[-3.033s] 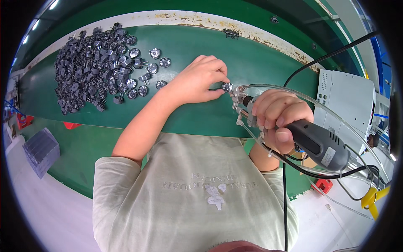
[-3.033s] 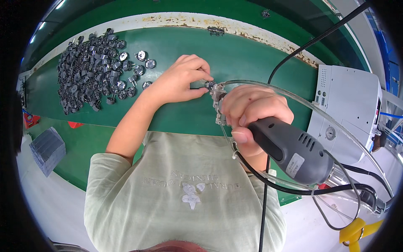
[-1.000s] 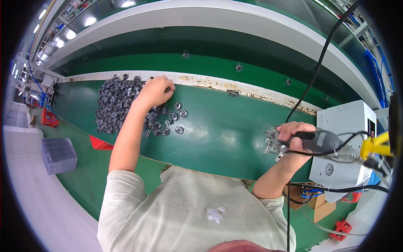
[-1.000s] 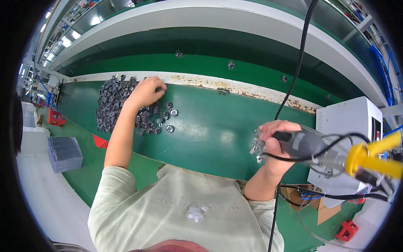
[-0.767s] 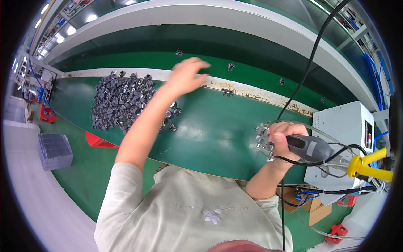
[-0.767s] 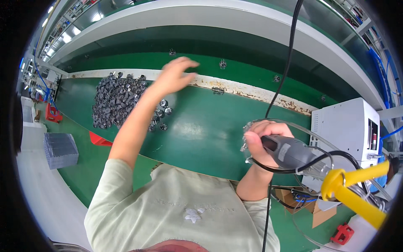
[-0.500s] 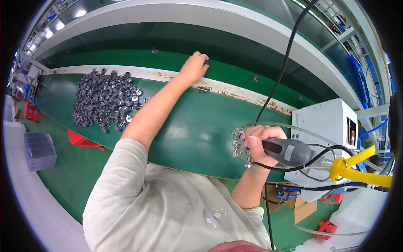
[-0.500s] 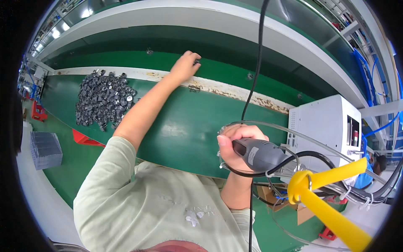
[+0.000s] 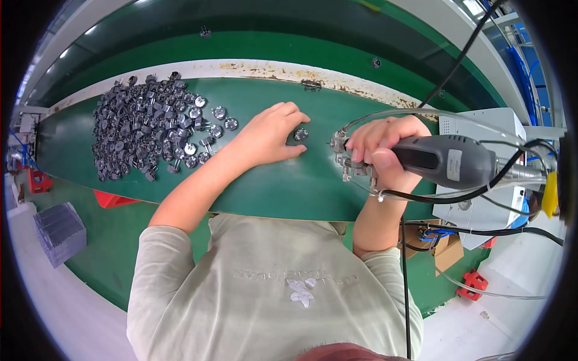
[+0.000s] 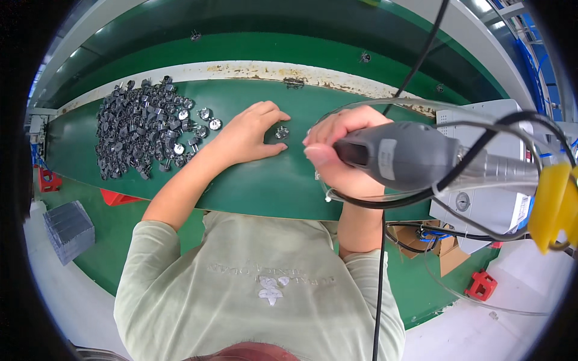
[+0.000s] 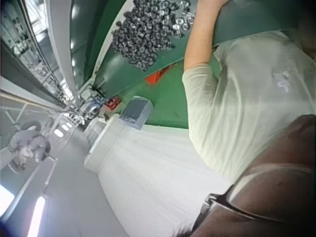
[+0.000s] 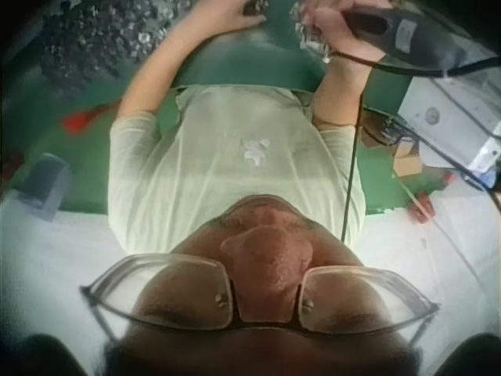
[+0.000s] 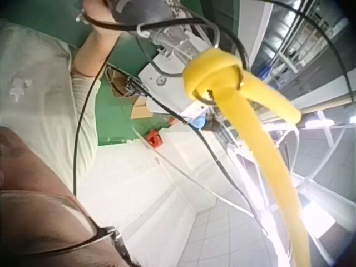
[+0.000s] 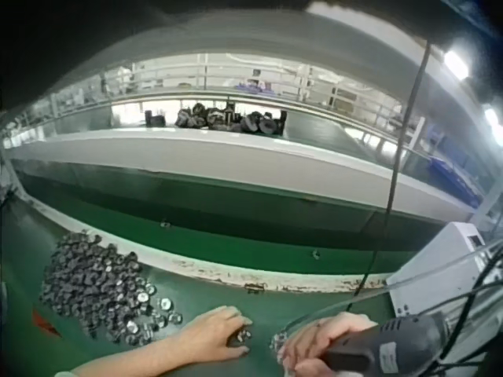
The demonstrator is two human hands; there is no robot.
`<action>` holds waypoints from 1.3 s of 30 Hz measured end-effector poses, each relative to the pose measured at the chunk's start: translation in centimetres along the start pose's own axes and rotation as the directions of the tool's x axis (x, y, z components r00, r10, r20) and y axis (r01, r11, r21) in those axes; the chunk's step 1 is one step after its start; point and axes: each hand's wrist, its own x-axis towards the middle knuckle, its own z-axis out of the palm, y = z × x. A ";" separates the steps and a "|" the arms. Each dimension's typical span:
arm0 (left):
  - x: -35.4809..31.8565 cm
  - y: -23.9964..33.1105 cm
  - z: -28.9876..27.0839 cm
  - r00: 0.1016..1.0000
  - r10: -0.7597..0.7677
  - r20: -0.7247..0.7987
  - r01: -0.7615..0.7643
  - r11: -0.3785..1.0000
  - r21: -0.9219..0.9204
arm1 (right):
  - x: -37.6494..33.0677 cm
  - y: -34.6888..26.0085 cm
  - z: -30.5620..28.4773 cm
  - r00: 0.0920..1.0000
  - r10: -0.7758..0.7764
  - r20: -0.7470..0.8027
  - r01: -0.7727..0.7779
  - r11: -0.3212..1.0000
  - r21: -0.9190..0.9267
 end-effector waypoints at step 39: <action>-1.2 -2.0 1.7 0.998 0.048 -0.034 -0.053 0.987 -0.151 | 0.6 2.8 1.7 0.996 -0.090 -0.009 0.091 0.994 0.057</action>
